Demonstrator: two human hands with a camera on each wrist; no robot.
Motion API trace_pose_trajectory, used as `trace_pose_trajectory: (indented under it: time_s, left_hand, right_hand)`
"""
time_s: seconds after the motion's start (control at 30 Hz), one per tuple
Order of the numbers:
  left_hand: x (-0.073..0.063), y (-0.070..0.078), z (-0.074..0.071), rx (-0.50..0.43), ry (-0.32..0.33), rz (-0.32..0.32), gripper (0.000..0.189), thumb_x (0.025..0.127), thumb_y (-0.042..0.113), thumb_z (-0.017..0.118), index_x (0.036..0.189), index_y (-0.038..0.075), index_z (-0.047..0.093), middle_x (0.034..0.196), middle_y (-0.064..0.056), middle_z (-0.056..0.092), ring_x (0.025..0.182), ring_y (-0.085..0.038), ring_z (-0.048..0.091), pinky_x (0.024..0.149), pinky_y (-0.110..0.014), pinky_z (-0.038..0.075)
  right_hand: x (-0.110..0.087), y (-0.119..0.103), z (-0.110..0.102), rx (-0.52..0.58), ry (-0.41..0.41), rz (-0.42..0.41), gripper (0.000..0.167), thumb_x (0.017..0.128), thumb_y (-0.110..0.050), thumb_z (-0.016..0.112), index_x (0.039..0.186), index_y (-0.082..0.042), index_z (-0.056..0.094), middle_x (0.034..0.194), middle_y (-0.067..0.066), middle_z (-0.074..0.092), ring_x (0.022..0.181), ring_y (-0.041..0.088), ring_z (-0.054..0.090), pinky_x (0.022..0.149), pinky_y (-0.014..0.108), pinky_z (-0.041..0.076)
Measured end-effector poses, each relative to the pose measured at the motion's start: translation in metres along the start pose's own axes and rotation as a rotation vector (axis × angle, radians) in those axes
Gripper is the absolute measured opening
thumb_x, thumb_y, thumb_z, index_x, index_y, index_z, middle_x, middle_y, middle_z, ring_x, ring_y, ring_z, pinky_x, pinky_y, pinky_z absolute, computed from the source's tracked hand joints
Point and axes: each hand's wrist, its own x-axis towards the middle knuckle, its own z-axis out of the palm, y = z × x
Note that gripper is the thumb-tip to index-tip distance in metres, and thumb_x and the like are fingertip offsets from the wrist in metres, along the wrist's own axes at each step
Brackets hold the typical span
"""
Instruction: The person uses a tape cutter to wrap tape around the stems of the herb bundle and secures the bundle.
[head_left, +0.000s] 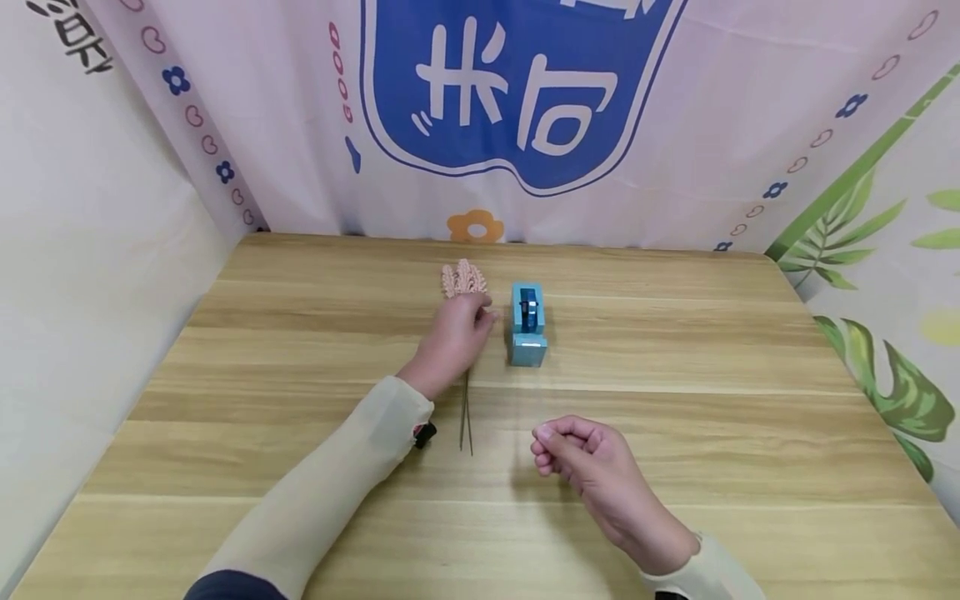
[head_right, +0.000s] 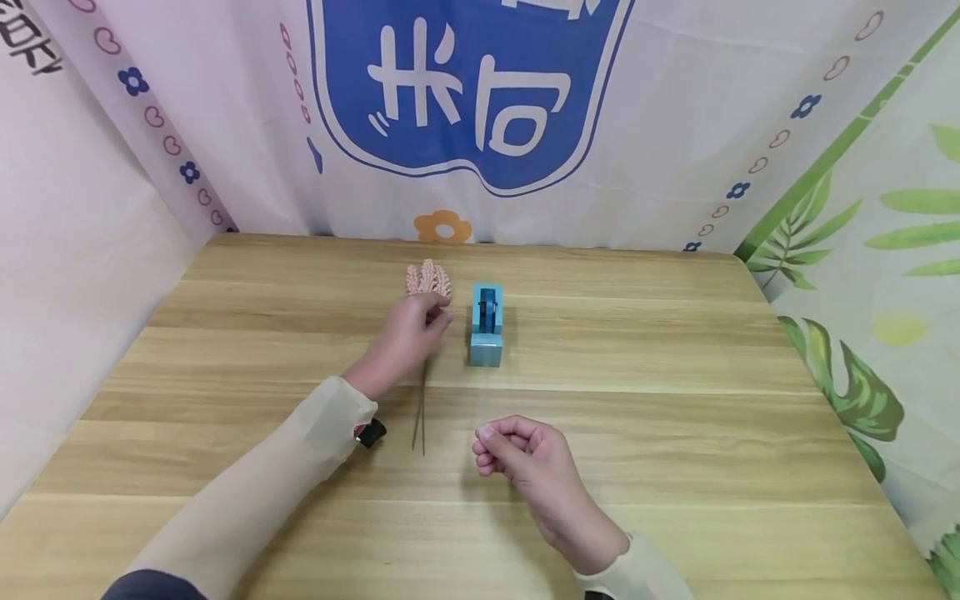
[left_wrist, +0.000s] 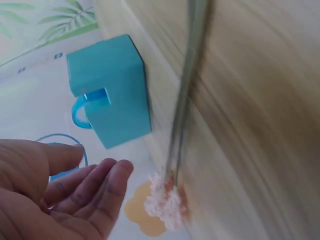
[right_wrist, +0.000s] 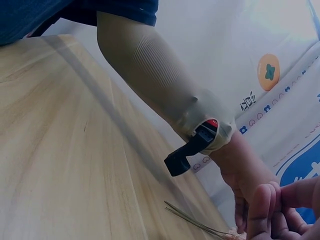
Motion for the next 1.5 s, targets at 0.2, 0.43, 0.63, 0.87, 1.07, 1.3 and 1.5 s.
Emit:
trace_pose_trajectory:
  time_s: [0.2,0.43,0.63,0.87,1.07,1.3,1.5]
  left_hand:
    - [-0.006,-0.01,-0.011,0.081,-0.052,-0.142,0.023,0.105,0.019,0.065,0.087,0.005,0.069,0.071,-0.001,0.059,0.059,-0.015,0.051,0.053,-0.026,0.045]
    - [-0.007,-0.02,-0.01,0.134,-0.201,-0.254,0.05,0.101,0.017,0.07,0.057,0.014,0.045,0.051,0.004,0.038,0.047,-0.011,0.04,0.046,-0.024,0.036]
    - [-0.004,-0.021,-0.007,0.147,-0.238,-0.292,0.043,0.099,0.013,0.07,0.063,0.013,0.047,0.055,0.002,0.04,0.049,-0.012,0.043,0.047,-0.025,0.039]
    - [0.002,-0.02,-0.006,0.159,-0.269,-0.338,0.025,0.096,0.003,0.064,0.074,0.01,0.053,0.069,-0.004,0.051,0.055,-0.015,0.048,0.047,-0.025,0.041]
    - [0.004,-0.02,-0.006,0.133,-0.282,-0.35,0.03,0.097,0.004,0.063,0.071,0.011,0.05,0.066,-0.004,0.048,0.055,-0.016,0.047,0.048,-0.025,0.041]
    - [0.002,-0.023,-0.005,0.08,-0.258,-0.355,0.044,0.095,0.005,0.063,0.06,0.015,0.039,0.055,0.002,0.035,0.047,-0.013,0.041,0.044,-0.024,0.037]
    - [-0.004,-0.028,-0.01,0.039,-0.233,-0.352,0.051,0.101,0.011,0.062,0.057,0.016,0.037,0.049,0.006,0.032,0.043,-0.011,0.038,0.042,-0.023,0.036]
  right_hand:
    - [0.0,0.0,-0.001,-0.003,0.001,-0.004,0.008,0.102,-0.007,0.065,0.102,0.001,0.067,0.089,-0.003,0.074,0.081,0.007,0.068,0.079,0.021,0.06]
    - [0.0,0.001,-0.002,-0.003,-0.003,-0.001,0.007,0.102,-0.007,0.065,0.101,-0.001,0.067,0.089,-0.003,0.074,0.082,0.007,0.069,0.079,0.021,0.06]
    - [-0.001,0.001,-0.003,-0.002,-0.011,-0.004,0.007,0.103,-0.008,0.065,0.101,-0.002,0.068,0.089,-0.004,0.074,0.082,0.007,0.069,0.08,0.021,0.06]
    - [-0.001,0.002,-0.002,0.0,0.005,-0.004,0.007,0.102,-0.007,0.065,0.101,-0.001,0.067,0.088,-0.004,0.074,0.081,0.007,0.069,0.079,0.021,0.06]
    - [-0.001,0.002,-0.002,0.002,-0.005,-0.006,0.006,0.103,-0.007,0.064,0.099,-0.004,0.068,0.088,-0.004,0.074,0.081,0.006,0.068,0.079,0.021,0.06]
    - [-0.001,0.002,-0.003,-0.007,-0.001,-0.001,0.007,0.103,-0.009,0.065,0.1,-0.003,0.067,0.088,-0.004,0.074,0.082,0.006,0.068,0.08,0.021,0.06]
    - [0.0,0.003,-0.002,-0.006,0.018,-0.004,0.006,0.102,-0.007,0.065,0.099,-0.002,0.067,0.087,-0.003,0.073,0.08,0.007,0.068,0.079,0.021,0.06]
